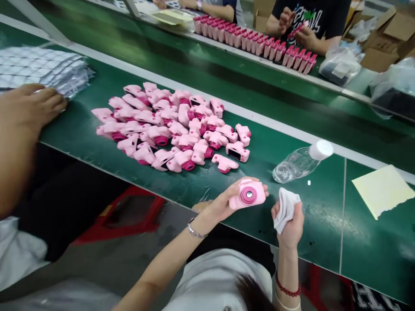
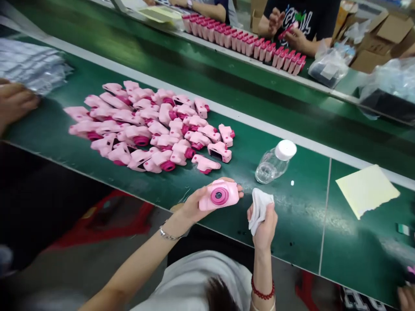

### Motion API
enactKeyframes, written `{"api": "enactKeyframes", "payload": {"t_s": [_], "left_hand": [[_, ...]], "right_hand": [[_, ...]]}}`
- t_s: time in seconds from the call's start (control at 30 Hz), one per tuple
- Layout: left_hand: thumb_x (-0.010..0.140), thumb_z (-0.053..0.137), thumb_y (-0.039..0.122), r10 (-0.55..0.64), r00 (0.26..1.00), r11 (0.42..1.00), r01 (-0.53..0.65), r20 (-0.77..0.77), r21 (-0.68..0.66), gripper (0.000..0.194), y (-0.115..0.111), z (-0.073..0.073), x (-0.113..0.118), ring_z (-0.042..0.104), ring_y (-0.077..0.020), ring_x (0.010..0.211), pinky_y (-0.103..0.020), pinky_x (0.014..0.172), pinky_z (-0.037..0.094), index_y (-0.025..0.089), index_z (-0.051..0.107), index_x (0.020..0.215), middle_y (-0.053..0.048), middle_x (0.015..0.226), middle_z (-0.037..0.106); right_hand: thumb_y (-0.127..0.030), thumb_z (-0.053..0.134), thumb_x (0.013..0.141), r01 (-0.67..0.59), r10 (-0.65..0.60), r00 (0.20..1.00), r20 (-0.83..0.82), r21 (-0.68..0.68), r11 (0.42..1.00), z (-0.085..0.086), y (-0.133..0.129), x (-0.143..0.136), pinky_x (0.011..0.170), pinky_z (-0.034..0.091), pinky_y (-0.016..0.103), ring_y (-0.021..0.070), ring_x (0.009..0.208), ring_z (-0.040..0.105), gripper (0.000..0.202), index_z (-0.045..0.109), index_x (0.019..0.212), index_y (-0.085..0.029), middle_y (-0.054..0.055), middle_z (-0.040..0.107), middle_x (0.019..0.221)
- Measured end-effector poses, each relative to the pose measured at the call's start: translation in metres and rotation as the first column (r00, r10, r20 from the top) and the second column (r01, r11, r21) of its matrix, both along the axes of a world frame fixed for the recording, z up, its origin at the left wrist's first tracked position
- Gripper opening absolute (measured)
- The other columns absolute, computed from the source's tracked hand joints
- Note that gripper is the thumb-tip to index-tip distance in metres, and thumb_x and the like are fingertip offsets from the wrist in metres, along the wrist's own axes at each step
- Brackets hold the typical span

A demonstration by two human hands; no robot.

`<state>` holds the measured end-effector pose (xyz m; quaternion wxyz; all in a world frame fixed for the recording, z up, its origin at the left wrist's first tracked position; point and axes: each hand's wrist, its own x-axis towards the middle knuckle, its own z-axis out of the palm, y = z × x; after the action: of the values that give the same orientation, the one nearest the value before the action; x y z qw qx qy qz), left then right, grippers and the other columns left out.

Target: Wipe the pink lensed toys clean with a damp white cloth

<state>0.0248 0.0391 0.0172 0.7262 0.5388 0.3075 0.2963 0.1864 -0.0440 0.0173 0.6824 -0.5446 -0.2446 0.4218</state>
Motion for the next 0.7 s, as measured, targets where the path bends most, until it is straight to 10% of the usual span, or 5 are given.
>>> {"api": "enactKeyframes", "payload": {"t_s": [0.1,0.33,0.5,0.7], "left_hand": [[0.076,0.049,0.091,0.064,0.971,0.934,0.023,0.230,-0.355,0.092,-0.012,0.015,0.003,0.075,-0.0367,0.111,-0.046,0.094,0.059,0.015,0.063,0.126,-0.019,0.120,0.077],[0.074,0.054,0.091,0.294,0.947,0.829,-0.185,0.130,-0.527,0.088,-0.021,0.035,0.014,0.071,-0.0375,0.119,-0.047,0.098,0.057,0.016,0.070,0.116,-0.015,0.118,0.080],[0.075,0.046,0.091,0.345,0.917,0.742,-0.136,0.200,-0.657,0.087,-0.013,0.046,0.009,0.073,-0.0400,0.118,-0.052,0.101,0.056,0.016,0.065,0.115,-0.018,0.121,0.078],[0.075,0.050,0.086,0.252,0.935,0.804,-0.060,0.248,-0.592,0.079,-0.018,0.050,0.011,0.072,-0.0413,0.119,-0.055,0.105,0.053,0.018,0.060,0.113,-0.019,0.123,0.077]], "right_hand": [[-0.072,0.050,0.095,0.027,-0.028,0.993,0.114,0.011,1.000,0.006,0.001,-0.013,0.055,0.043,0.030,0.0153,0.060,0.052,0.056,0.068,0.104,-0.020,-0.001,0.059,0.072],[-0.048,0.050,0.100,-0.073,-0.068,0.662,0.747,0.155,0.985,0.003,-0.007,-0.030,0.071,0.050,0.037,0.0227,0.087,0.060,0.037,0.075,0.087,-0.024,0.009,0.066,0.098],[-0.047,0.055,0.094,-0.163,0.027,0.817,0.576,0.186,0.969,-0.006,-0.034,-0.031,0.057,0.039,0.033,0.0191,0.068,0.051,0.031,0.070,0.082,-0.024,0.003,0.059,0.077],[-0.048,0.038,0.101,0.101,-0.108,0.985,0.136,0.062,0.993,0.027,-0.024,-0.033,0.054,0.039,0.034,0.0188,0.063,0.049,0.038,0.066,0.089,-0.026,0.002,0.050,0.078]]}}
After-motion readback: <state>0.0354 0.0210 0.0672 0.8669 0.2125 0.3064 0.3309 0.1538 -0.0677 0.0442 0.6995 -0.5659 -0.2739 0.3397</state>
